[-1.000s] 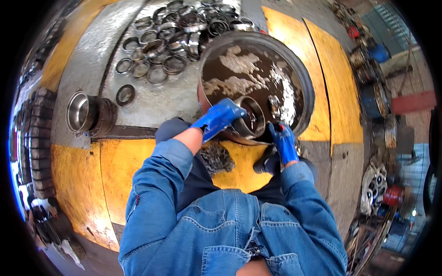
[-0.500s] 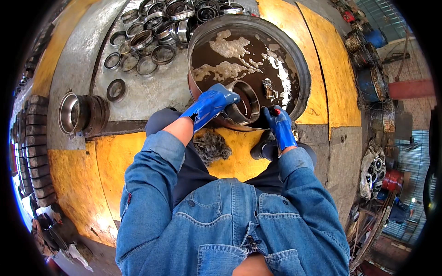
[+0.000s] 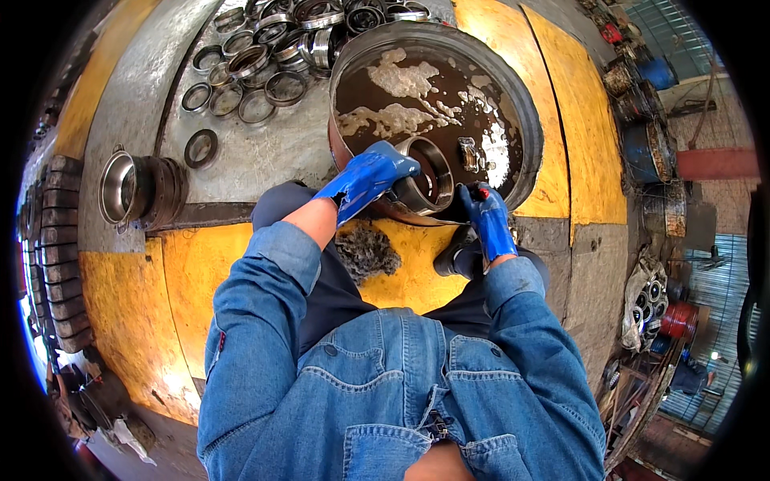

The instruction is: The person sits on the floor and repeatedly scrubs metal rings with a red-handled wire brush. They dip the rings into a large basin of dark liquid and scrub both the interior and exterior surfaces before placing them aside.

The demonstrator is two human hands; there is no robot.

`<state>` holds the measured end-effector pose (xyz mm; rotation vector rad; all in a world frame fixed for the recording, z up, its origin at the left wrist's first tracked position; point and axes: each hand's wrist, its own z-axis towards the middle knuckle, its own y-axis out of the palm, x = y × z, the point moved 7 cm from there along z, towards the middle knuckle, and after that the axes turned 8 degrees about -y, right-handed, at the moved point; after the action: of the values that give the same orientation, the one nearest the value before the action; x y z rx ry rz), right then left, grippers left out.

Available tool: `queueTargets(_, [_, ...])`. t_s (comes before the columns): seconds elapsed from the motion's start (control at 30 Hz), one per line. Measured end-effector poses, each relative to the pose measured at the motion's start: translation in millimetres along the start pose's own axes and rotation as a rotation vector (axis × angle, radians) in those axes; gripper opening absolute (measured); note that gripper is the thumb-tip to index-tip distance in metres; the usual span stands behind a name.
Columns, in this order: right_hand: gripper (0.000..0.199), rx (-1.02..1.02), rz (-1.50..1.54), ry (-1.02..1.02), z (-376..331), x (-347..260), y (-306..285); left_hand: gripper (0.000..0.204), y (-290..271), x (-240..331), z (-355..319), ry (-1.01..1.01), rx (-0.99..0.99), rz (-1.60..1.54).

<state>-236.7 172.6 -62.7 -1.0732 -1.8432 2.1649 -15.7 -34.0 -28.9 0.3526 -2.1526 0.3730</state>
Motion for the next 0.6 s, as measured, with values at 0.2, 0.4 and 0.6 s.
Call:
queueTargets(0.2, [0.031,0.007,0.028,0.009,-1,4,2,0.049,0,-1,4,-0.079,0.011,0.030])
queueTargets(0.4, [0.032,0.003,-0.007,-0.007,0,3,2,0.052,0,-3,4,-0.082,0.002,-0.019])
queueTargets(0.6, [0.032,-0.019,-0.005,0.019,0,2,2,0.053,-2,-6,8,-0.079,0.022,0.021])
